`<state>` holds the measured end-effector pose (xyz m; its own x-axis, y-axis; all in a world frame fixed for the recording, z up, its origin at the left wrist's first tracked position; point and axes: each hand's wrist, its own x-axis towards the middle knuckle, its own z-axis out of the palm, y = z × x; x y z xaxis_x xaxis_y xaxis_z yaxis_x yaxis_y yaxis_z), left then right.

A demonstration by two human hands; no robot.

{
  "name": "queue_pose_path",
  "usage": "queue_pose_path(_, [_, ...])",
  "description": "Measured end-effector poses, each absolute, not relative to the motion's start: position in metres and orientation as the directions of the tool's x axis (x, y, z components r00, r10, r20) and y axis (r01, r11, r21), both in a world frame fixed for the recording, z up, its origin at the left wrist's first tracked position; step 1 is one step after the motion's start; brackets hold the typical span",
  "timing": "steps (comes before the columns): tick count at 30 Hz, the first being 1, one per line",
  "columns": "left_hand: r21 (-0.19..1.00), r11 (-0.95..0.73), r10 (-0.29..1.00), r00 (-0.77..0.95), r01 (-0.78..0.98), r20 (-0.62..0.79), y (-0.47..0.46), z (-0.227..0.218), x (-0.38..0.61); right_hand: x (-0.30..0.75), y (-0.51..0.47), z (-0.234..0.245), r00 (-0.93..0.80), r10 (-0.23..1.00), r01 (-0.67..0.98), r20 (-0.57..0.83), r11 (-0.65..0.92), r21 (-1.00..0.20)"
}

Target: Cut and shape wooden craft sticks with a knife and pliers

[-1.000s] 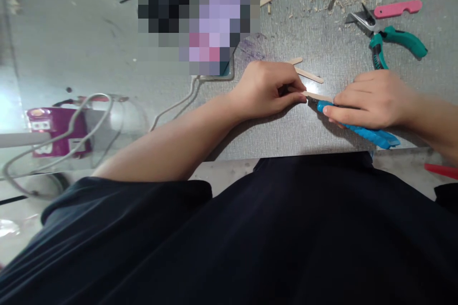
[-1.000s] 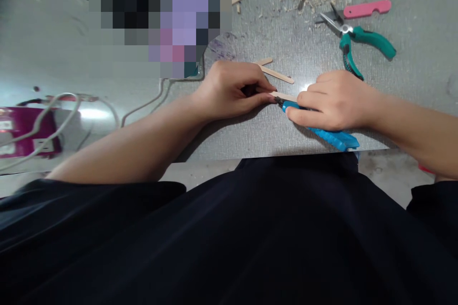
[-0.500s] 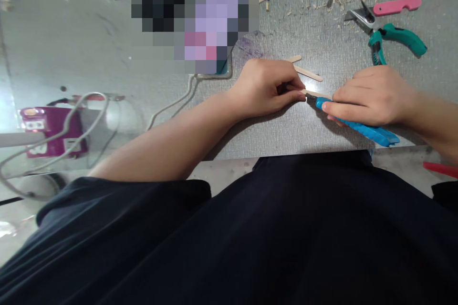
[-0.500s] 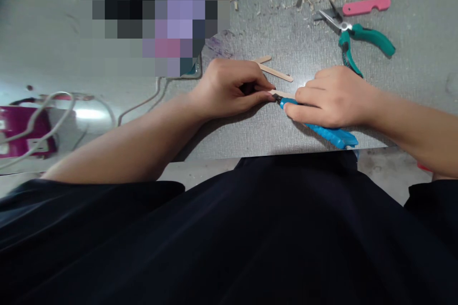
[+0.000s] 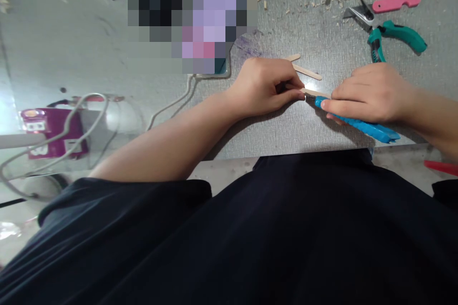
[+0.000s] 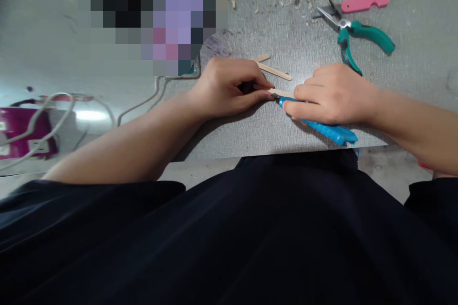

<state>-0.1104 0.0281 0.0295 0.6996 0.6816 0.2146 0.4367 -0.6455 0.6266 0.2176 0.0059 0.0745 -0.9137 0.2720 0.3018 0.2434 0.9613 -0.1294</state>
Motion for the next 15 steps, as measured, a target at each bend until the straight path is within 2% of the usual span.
queue_pose_path(4, [0.642,-0.628,0.692,0.694,0.439,0.201,0.0272,0.0314,-0.1098,0.2181,0.0044,0.0733,-0.922,0.271,0.262,0.275,0.962,-0.071])
queue_pose_path(12, [0.651,-0.611,0.707,0.681,0.450,0.193,0.0259,0.0333,-0.1093,0.2203,0.0071,0.0715,-0.896,0.348,0.296,0.274,0.931,-0.214])
queue_pose_path(15, [0.640,-0.626,0.695,0.690,0.446,0.199,0.0264,0.0332,-0.1097,0.2203,0.0061,0.0730,-0.889,0.339,0.285,0.308,0.936,-0.209])
